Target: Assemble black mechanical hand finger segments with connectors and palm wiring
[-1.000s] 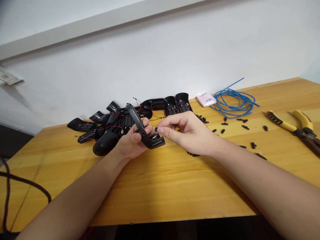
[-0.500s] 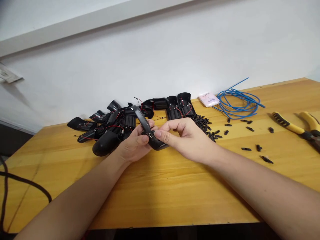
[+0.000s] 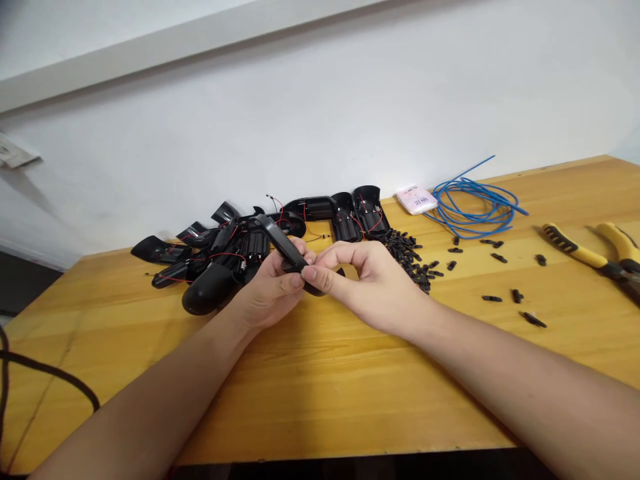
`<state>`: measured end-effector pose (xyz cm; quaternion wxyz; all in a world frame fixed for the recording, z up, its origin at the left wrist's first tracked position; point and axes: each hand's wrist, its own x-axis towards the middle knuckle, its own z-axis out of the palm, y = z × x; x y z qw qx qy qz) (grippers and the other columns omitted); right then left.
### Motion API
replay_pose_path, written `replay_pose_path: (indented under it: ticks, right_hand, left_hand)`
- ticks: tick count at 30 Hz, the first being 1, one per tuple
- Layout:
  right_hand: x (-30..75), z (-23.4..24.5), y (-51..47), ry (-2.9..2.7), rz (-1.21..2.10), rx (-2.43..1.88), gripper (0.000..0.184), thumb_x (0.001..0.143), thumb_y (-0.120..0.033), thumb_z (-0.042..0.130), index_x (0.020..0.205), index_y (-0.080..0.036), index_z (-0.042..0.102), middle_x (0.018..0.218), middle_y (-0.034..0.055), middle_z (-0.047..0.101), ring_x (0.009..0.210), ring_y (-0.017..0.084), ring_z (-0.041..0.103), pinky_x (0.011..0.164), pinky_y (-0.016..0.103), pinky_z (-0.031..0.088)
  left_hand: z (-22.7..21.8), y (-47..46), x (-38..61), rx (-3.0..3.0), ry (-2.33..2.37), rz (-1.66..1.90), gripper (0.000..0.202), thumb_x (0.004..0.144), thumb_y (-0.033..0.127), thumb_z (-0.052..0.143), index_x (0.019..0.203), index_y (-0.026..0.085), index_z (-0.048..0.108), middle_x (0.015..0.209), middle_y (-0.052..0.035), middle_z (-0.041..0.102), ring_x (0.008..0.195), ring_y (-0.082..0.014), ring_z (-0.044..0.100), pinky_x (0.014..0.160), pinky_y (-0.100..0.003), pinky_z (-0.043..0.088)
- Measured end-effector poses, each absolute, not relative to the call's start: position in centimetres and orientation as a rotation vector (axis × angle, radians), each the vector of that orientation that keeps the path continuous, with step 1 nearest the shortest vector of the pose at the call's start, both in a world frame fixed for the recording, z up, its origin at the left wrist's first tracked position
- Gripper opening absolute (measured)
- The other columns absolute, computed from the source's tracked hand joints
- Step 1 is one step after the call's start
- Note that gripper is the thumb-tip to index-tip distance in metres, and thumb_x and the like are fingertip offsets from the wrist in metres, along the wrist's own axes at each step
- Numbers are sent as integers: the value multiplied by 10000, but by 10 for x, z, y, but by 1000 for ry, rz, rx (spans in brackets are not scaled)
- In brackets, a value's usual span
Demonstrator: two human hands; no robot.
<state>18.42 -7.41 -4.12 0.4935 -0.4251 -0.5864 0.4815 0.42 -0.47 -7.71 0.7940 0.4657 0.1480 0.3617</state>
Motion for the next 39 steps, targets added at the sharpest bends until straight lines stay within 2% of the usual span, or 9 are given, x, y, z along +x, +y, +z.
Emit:
replay_pose_path:
  ticks: [10,16,20,23,28,31,33,37,39]
  right_hand:
    - [177,-51,-77,-1387,1058,-1029,388,820,-502,848,710,-179,663,854,44,698,852,192,622,829,321,473]
    - [172,-58,-77,-1360,1030,-995,396,829,-484,852,815,-184,594,921,54,688,878,191,616,826,328,491]
    - [170,-59,-79,-1402,987,-864,283,927,-404,767,1002,-197,589,950,33,653,871,150,614,779,278,499]
    - [173,-58,-81,-1513,949,-848,183,968,-344,719,978,-193,616,885,15,643,819,132,602,750,267,486]
    - [188,-52,-78,-1809,419,-883,93,956,-230,719,938,-199,633,896,14,688,856,158,623,825,343,452]
    - [201,-44,-74,-2002,86,-874,76,961,-203,711,932,-199,641,868,2,696,855,166,634,864,384,403]
    - [208,-39,-71,-2065,-32,-877,85,984,-225,692,920,-198,643,851,4,698,850,172,640,857,391,394]
    - [218,-33,-69,-2114,-229,-885,88,1014,-240,650,932,-207,651,890,22,721,904,193,655,888,407,400]
    - [220,-33,-69,-2147,-270,-892,80,1021,-237,639,947,-208,652,896,17,727,912,196,654,905,414,397]
  left_hand:
    - [-73,-7,4,1024,327,797,321,729,216,941,942,218,700,901,34,707,863,-93,657,827,-222,519]
    - [-68,-9,2,1038,299,808,369,708,188,944,941,222,660,897,41,686,896,-102,666,829,-227,535]
    - [-64,-10,-2,1127,317,820,396,688,183,952,920,219,633,887,37,646,887,-107,653,822,-230,545]
    - [-61,-10,-6,1201,287,824,391,703,184,939,933,234,626,891,33,613,895,-115,641,862,-258,558]
    - [-55,-6,-11,1429,316,915,462,670,237,960,1047,253,693,1209,-29,643,1188,-178,612,1048,-285,515]
    - [-52,-3,-15,1496,278,915,736,663,297,973,1318,287,638,1355,-55,619,1270,-218,610,1124,-333,496]
    - [-50,-2,-17,1473,264,958,871,655,324,980,1416,300,556,1400,-70,613,1284,-242,623,1135,-367,502]
    - [-47,-2,-23,1521,301,1092,675,741,357,922,1310,259,572,1463,-111,589,1257,-254,647,1064,-368,552]
    - [-46,-2,-25,1654,297,1118,706,721,303,930,1321,273,560,1470,-108,582,1245,-253,645,1046,-367,555]
